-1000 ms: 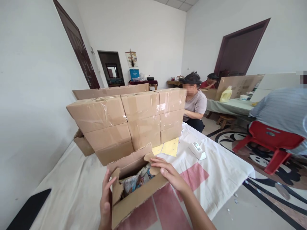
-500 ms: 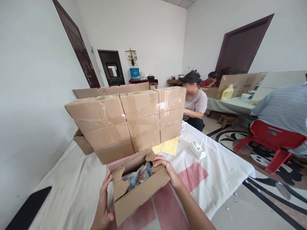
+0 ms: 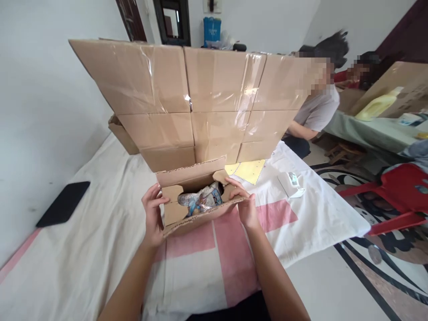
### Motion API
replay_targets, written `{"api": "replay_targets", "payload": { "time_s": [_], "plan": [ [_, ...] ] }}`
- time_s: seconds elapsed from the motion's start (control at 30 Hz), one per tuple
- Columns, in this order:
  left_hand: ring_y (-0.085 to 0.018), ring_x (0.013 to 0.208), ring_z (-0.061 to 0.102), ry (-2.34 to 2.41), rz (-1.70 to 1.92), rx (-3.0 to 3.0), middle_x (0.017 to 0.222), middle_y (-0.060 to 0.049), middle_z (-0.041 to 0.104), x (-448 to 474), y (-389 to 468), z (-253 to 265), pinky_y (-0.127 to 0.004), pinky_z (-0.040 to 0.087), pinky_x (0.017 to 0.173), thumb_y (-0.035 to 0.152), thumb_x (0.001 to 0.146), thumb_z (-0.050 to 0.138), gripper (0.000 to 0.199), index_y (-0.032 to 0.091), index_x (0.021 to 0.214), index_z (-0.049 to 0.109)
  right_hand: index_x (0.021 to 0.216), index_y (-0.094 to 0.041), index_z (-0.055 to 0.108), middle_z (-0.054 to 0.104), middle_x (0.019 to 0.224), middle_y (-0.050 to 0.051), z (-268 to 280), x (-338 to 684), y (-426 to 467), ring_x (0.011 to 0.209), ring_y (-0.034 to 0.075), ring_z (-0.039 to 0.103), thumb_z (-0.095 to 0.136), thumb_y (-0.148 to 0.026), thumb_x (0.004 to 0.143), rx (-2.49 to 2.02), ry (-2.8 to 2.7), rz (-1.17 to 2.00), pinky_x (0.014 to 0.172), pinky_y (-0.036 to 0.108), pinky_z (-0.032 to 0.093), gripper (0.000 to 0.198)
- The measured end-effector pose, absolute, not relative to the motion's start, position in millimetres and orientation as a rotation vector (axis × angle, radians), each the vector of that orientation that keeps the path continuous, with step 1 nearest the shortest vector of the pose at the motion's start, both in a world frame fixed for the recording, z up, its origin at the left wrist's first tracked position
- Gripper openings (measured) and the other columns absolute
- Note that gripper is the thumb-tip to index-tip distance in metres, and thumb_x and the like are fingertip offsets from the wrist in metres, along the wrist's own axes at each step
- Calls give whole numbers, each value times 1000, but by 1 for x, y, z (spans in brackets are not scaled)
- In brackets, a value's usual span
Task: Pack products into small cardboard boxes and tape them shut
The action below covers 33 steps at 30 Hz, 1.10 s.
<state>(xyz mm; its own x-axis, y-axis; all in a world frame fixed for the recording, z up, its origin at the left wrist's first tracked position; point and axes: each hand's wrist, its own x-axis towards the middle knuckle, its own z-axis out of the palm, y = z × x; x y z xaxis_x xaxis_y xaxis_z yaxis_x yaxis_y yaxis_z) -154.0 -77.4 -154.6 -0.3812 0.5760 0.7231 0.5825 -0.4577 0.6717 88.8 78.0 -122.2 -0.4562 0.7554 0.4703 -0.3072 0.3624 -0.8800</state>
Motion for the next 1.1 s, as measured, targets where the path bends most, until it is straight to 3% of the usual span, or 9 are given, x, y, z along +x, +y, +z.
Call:
{"api": "replay_targets", "payload": {
  "time_s": [0.07, 0.17, 0.3, 0.43, 0.53, 0.63, 0.8, 0.93, 1.1],
  "plan": [
    [-40, 149, 28, -1568, -2204, -1707, 159, -9, 27, -150, -77, -153, -58, 29, 119, 75, 75, 68, 61, 28, 113, 59, 99, -26, 72, 57, 146, 5, -128, 89, 78, 141, 30, 46, 26, -70, 98, -418, -1540, 1361, 120, 52, 32, 63],
    [-39, 151, 23, -1597, -2437, -1583, 166, -4, 19, -142, -77, -148, -57, 28, 120, 61, 76, 73, 52, 29, 115, 60, 126, -30, 67, 55, 149, 6, -133, 90, 79, 143, 31, 46, 45, -58, 98, -418, -1481, 1404, 118, 54, 37, 46],
    [-35, 152, 25, -1494, -2770, -1509, 168, -1, 21, -133, -76, -139, -54, 32, 119, 43, 72, 78, 80, 40, 142, 42, 141, -30, 58, 51, 153, 7, -129, 93, 74, 144, 32, 43, 47, -58, 97, -434, -1567, 1341, 118, 54, 37, 52],
    [-32, 154, 20, -1432, -2870, -1517, 166, 1, 26, -130, -74, -137, -51, 28, 123, 36, 73, 75, 88, 42, 150, 34, 144, -32, 55, 53, 150, 7, -122, 96, 67, 141, 32, 44, 44, -56, 100, -425, -1815, 1062, 116, 56, 37, 51],
    [-32, 155, 17, -1456, -2781, -1522, 165, 1, 27, -131, -72, -142, -50, 22, 125, 42, 74, 76, 86, 41, 150, 36, 145, -33, 51, 58, 139, 7, -120, 97, 67, 131, 30, 50, 42, -44, 103, -454, -1937, 885, 110, 56, 41, 44],
    [-35, 150, 28, -1513, -2621, -1536, 158, -3, 35, -138, -72, -145, -55, 28, 122, 52, 77, 73, 84, 42, 150, 34, 146, -33, 49, 57, 135, 8, -119, 95, 66, 129, 30, 50, 41, -38, 104, -505, -1959, 873, 109, 55, 41, 43],
    [-37, 142, 39, -1720, -1940, -1893, 131, -10, 53, -165, -81, -139, -64, 29, 119, 62, 93, 53, 43, 31, 122, 61, 149, -32, 40, 47, 144, 12, -126, 95, 62, 125, 31, 51, 49, -40, 99, -596, -1852, 835, 104, 53, 47, 52],
    [-37, 140, 41, -1781, -1655, -2012, 132, -12, 54, -179, -89, -131, -66, 34, 116, 65, 95, 45, 47, 28, 120, 61, 148, -32, 40, 49, 141, 12, -129, 100, 65, 109, 27, 57, 56, -38, 95, -626, -1797, 867, 94, 50, 51, 56],
    [-37, 140, 40, -1754, -1515, -2055, 130, -13, 54, -177, -91, -125, -64, 34, 115, 60, 98, 42, 44, 27, 121, 61, 146, -35, 46, 42, 155, 8, -123, 103, 67, 139, 32, 42, 53, -30, 98, -550, -1930, 777, 109, 55, 41, 49]
  ]
}}
